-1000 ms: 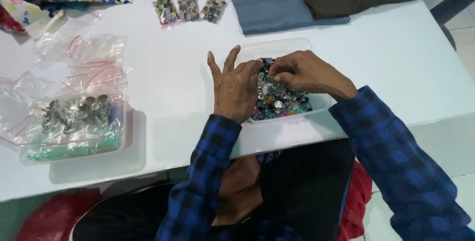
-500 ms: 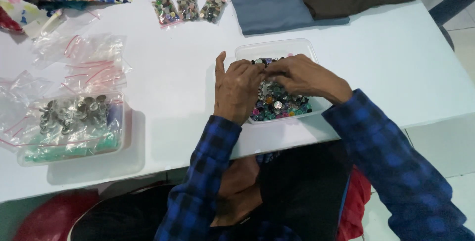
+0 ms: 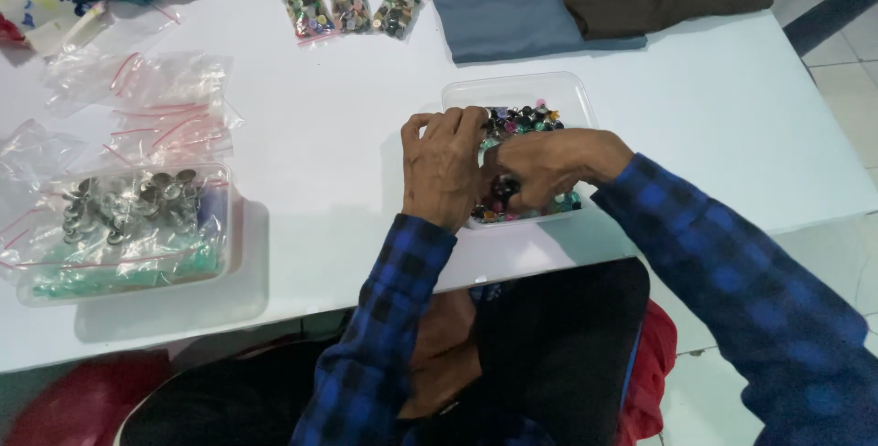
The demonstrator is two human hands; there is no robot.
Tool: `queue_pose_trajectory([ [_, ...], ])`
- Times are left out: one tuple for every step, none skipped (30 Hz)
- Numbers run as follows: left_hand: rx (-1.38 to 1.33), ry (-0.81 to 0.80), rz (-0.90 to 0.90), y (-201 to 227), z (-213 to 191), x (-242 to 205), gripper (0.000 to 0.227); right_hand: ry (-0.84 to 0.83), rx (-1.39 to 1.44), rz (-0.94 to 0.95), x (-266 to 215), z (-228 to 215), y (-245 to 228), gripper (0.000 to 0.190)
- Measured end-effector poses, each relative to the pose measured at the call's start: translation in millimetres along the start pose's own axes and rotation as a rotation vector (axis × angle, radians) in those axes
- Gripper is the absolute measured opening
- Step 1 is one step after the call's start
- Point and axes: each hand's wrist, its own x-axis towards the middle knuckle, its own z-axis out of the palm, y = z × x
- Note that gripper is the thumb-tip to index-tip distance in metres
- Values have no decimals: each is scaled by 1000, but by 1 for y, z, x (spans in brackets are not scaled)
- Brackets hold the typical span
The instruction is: Sorting through a container of mixed decorative items to pick out specific black buttons
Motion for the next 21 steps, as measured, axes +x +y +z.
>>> queue_pose_trajectory([
  [-2, 2, 0, -2, 3, -1, 9, 0, -1, 3, 0, -2, 2, 32],
  [6, -13, -9, -3, 6, -1, 8, -28, 6, 16, 0, -5, 5, 26],
  [14, -29, -18, -5, 9, -2, 8, -55, 14, 30, 0, -7, 8, 24],
  [7, -27, -18, -4, 8, -1, 8, -58, 14, 37, -7, -12, 10, 24],
  [22, -44, -24, -2, 8, -1, 8, -18, -7, 47, -14, -16, 13, 25],
  [40, -60, -31, -1, 7, -1, 9, 22, -29, 54, -20, -21, 15, 27],
  [36, -58, -33, -1, 6, -1, 9, 19, -31, 57, -24, -23, 19, 27],
  [30, -59, -33, -1, 6, -1, 10, 68, -10, 86, -28, -25, 23, 25],
  [25, -60, -32, 0, 6, -1, 12, 118, 12, 114, -32, -26, 28, 26],
  [22, -62, -34, 0, 3, -1, 12, 115, 13, 116, -35, -27, 27, 26],
  [22, -69, -30, 0, 2, 0, 13, 186, 86, 150, -39, -28, 26, 25],
  [21, -76, -23, 1, 0, 0, 14, 259, 161, 186, -43, -28, 26, 25],
  [18, -77, -22, 0, 1, 0, 14, 258, 162, 189, -43, -28, 30, 25],
  [30, -76, -20, -1, 2, 0, 14, 307, 156, 203, -43, -28, 33, 25],
  [42, -75, -17, -2, 3, 0, 15, 356, 149, 217, -43, -28, 37, 25],
  [40, -77, -15, -1, 2, 1, 15, 356, 151, 219, -43, -29, 36, 25],
  [43, -84, -16, -1, 2, 1, 16, 391, 149, 225, -43, -30, 35, 25],
  [45, -92, -18, -1, 1, 1, 16, 425, 147, 230, -43, -31, 34, 26],
  [44, -95, -18, 0, 0, 0, 16, 423, 150, 231, -40, -28, 36, 26],
  [41, -101, -22, 1, -1, 0, 15, 420, 111, 205, -38, -26, 39, 23],
  [37, -107, -25, 2, -2, 0, 14, 417, 72, 179, -36, -24, 42, 20],
])
